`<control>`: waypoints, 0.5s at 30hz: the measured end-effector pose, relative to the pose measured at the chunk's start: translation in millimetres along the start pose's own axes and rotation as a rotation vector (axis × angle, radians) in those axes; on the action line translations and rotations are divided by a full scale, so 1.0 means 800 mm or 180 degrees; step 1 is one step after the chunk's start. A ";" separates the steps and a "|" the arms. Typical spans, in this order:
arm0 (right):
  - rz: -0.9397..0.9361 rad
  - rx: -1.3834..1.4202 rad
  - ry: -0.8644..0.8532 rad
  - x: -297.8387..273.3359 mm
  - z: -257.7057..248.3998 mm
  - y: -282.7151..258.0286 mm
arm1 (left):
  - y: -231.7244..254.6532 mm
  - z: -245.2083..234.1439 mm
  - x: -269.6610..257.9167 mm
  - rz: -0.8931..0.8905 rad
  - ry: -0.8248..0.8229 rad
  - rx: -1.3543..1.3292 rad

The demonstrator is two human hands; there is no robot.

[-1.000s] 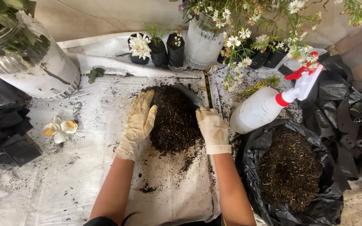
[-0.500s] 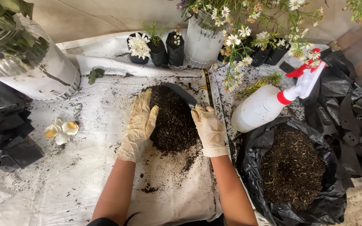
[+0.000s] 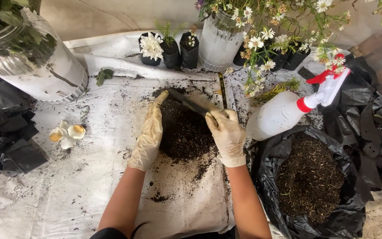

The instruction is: Mixing soil components on a work surface using a hand trowel and gloved hands in a nursery setting.

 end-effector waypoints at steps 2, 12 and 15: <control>0.0456 0.0597 -0.0253 0.006 -0.010 0.006 | 0.003 -0.007 0.002 0.0211 -0.0047 0.0222; 0.3710 0.3977 0.0124 0.018 0.036 0.095 | -0.169 0.002 0.018 0.0279 -0.0041 -0.0531; 0.4130 0.3972 -0.0073 0.003 0.078 0.139 | -0.137 -0.003 0.012 0.0447 0.0554 0.0160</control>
Point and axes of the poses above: each hand's wrist, its own x-axis towards the middle knuckle, its own z-axis out of the palm, y = z × x, the point moved 2 cm from there along x, towards the middle knuckle, and after that the axes turned 4 degrees about z, right-handed, at the moved point
